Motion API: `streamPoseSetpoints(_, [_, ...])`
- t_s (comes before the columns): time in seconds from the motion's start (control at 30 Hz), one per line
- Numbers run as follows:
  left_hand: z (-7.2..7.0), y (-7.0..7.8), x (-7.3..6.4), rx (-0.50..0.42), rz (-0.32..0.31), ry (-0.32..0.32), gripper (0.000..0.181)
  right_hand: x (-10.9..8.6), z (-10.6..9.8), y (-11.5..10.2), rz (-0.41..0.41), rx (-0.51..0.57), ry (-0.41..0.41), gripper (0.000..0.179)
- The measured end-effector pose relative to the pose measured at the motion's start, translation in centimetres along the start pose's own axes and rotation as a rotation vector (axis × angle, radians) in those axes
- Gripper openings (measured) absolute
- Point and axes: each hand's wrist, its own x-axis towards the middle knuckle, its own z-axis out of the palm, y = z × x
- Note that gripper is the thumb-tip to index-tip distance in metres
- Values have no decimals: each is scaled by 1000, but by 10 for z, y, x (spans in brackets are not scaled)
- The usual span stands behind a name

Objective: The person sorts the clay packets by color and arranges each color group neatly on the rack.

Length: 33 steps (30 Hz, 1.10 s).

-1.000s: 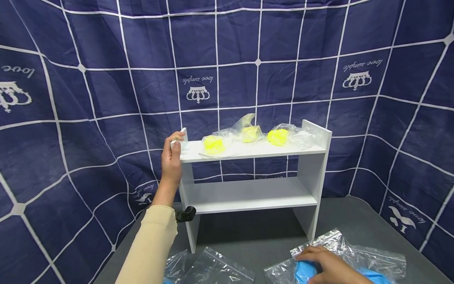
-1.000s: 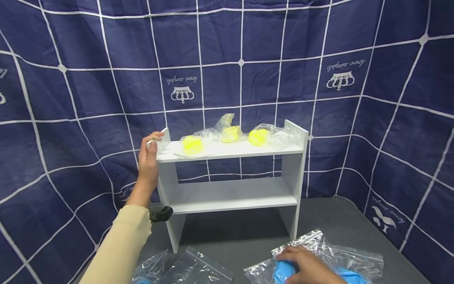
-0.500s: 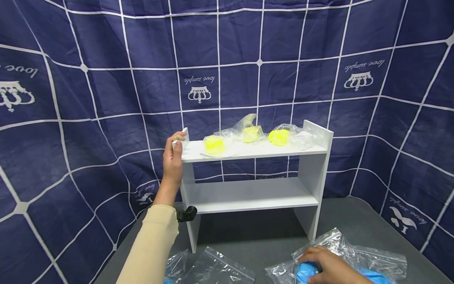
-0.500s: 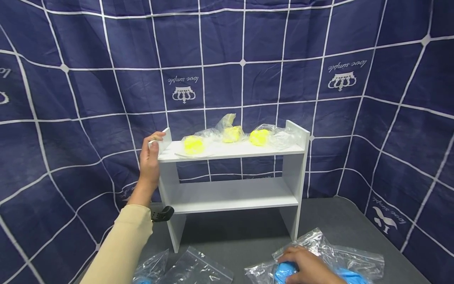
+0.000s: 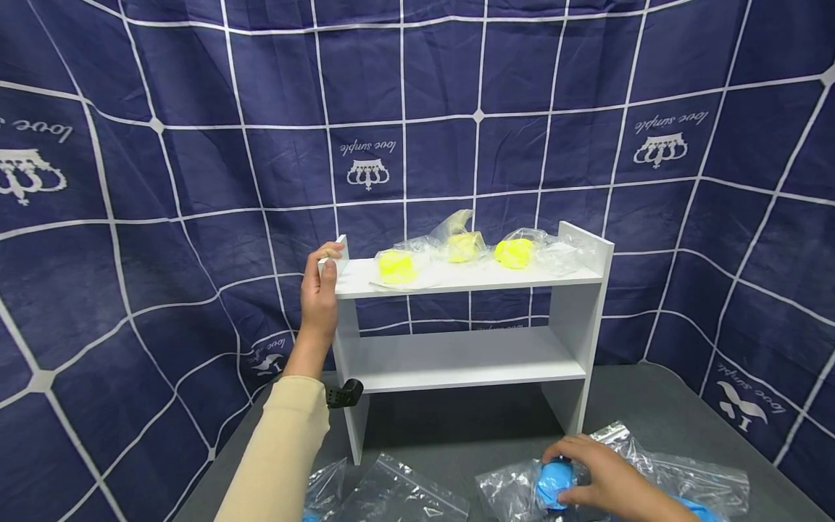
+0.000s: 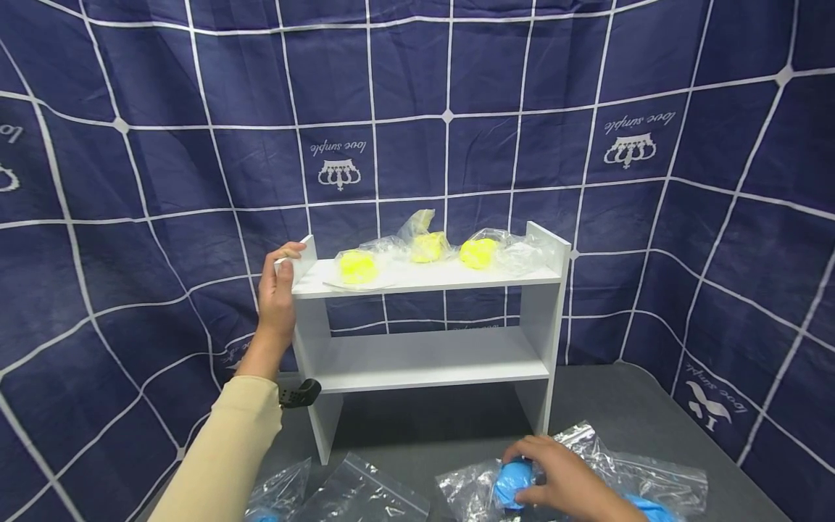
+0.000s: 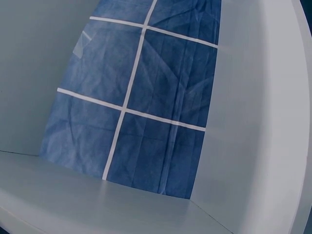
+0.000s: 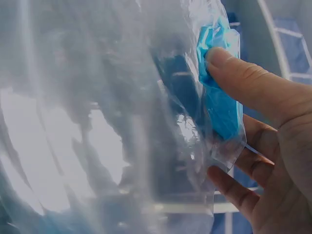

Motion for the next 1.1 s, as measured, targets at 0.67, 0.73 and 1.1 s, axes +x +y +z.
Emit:
streamPoseSetpoints(0.67, [2,11,-1,-4,-50,7,23,87,-81,-34,47,-131,276,50])
streamPoseSetpoints(0.73, [3,13,-1,-7,-51,4,23,96,-82,-32,58,-136,317,49])
streamPoseSetpoints(1.1, [9,37,0,12,-50,-4,22,135,-66,-3,224,-142,386,44])
